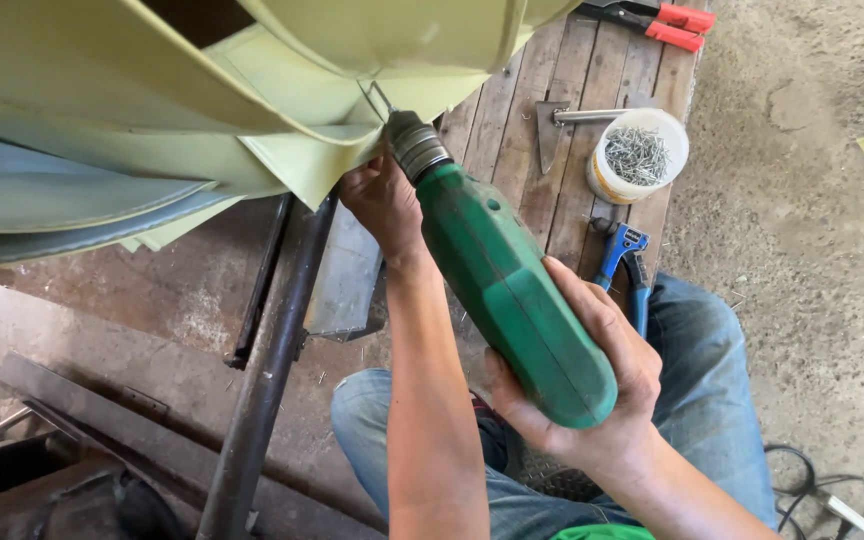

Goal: Assembling large green metal panels using a power drill to create holes and a rivet gun to fasten them with rivets.

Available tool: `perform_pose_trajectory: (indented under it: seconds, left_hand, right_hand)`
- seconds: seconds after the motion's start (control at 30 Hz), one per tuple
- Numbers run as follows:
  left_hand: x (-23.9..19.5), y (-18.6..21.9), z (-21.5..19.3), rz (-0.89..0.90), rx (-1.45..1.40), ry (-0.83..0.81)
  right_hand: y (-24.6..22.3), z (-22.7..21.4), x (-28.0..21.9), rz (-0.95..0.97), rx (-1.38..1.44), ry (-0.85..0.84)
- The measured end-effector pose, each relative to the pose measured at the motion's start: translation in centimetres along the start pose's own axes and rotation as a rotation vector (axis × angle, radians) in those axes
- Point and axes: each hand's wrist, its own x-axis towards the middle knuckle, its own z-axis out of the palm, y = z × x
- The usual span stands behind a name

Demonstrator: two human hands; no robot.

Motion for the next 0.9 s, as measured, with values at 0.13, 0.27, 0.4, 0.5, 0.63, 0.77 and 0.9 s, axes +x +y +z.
perform_pose_trajectory:
  seconds: [0.13, 0.27, 0.4, 0.5, 0.63, 0.77, 0.9]
  left_hand:
    - [-0.3, 3.6, 1.8, -0.083, -0.096, -0.032]
    - [-0.3, 3.4, 1.6, -0.073, -0.121, -0.072]
    - [-0.1, 3.4, 1.8, -0.086, -0.252, -0.086]
    - [-0.2, 3.6, 1.8, -0.134, -0.322, -0.086]
    - [0.2, 1.0, -0.6, -0.08, -0.122, -0.077]
    - [0.7, 2.1, 1.2, -0.109, -0.218, -0.143]
    - [-0.3, 3.4, 1.3, -0.083, -0.203, -0.163]
  right_hand:
    - [-0.4, 0.2, 0.6, -0.117, -0.016, 0.025]
    - [-1.7, 0.1, 1.1, -0.136, -0.039, 0.052]
    - [-2.8, -0.3, 1.4, -0.011, -0.074, -0.015]
    - [-2.8, -0.3, 1.3, -0.023, -0.079, -0.015]
    - [-2.5, -0.3, 0.8, -0.039, -0.057, -0.018]
    - [-2.6, -0.4, 1.5, -0.045, -0.022, 0.008]
    - [-2.6, -0.4, 2.5, 0.034, 0.076, -0.05]
